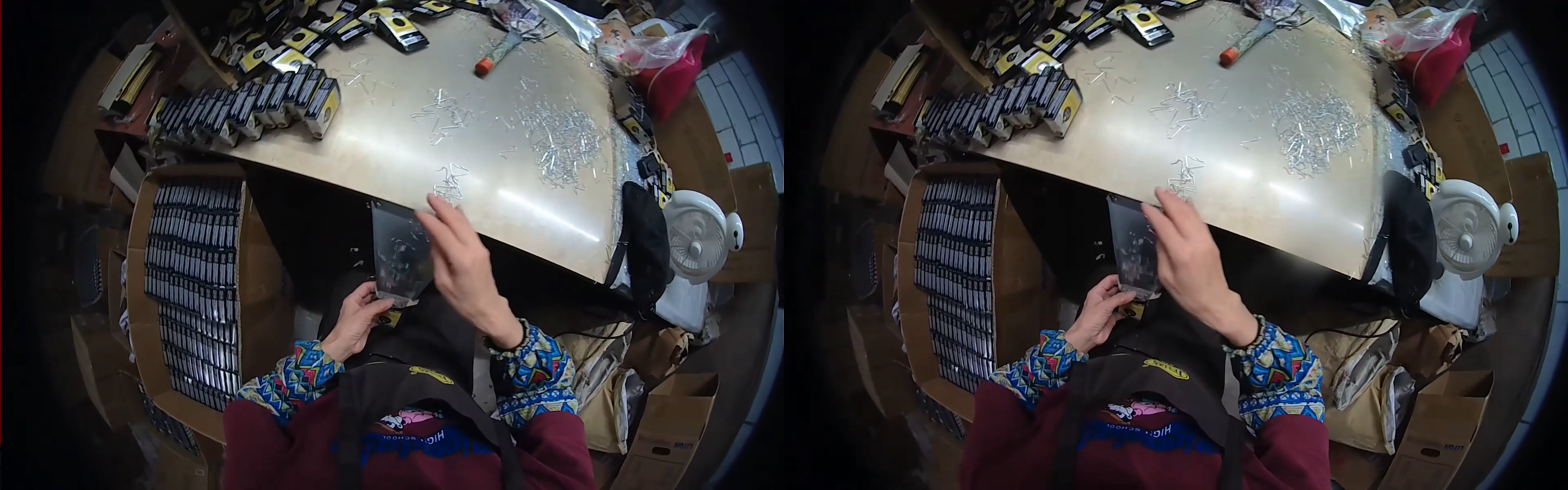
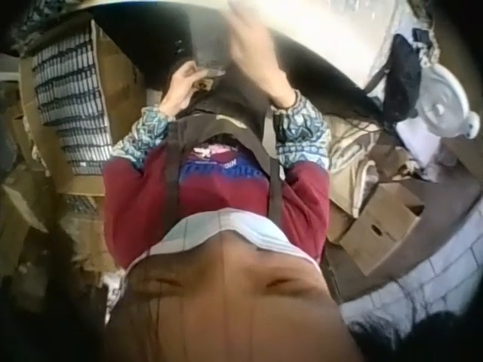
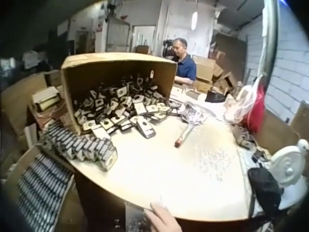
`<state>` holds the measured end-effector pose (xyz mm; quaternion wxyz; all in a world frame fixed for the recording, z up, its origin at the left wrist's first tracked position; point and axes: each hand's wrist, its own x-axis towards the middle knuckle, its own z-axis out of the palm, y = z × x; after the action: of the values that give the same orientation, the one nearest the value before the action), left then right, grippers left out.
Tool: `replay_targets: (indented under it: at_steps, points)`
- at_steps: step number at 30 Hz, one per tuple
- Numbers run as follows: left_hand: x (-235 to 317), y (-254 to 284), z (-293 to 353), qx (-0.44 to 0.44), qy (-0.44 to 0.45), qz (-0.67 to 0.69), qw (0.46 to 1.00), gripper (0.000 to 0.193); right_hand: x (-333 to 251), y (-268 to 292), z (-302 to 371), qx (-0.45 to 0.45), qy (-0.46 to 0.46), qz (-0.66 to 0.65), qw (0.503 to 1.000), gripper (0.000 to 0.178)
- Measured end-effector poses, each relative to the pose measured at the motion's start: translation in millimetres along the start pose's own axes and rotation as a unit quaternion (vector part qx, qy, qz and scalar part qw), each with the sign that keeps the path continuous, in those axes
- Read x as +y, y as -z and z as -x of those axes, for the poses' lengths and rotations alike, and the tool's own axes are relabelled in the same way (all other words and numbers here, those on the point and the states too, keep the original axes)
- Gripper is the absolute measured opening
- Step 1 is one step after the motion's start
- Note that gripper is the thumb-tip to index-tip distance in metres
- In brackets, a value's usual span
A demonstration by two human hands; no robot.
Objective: Packaging small rectangular boxes into plastic sleeves and managing silver shredded filler material.
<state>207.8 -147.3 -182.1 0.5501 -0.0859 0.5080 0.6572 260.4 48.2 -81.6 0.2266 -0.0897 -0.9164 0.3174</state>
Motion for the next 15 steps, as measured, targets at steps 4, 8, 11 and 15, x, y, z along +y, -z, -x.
replay_targets:
  at_steps: [4, 8, 11, 15]
  points:
    - [-1.9, -4.4, -0.1, -0.018, -0.021, -0.049, 0.998, 0.040, 14.7, 0.5, -0.5, -0.018, 0.011, 0.097, 0.995, 0.037]
    - [-4.7, -12.0, 1.0, -0.021, -0.095, -0.228, 0.969, 0.058, 39.0, -2.8, -12.0, -0.046, 0.006, 0.191, 0.981, 0.040]
    - [-19.0, -3.1, -6.3, -0.004, -0.160, -0.359, 0.920, 0.077, 36.4, -5.1, -11.6, -0.040, -0.009, 0.210, 0.977, 0.041]
    - [-22.5, -3.0, -10.9, 0.024, -0.180, -0.394, 0.901, 0.078, 31.7, 0.4, -0.4, -0.099, 0.033, 0.177, 0.979, 0.042]
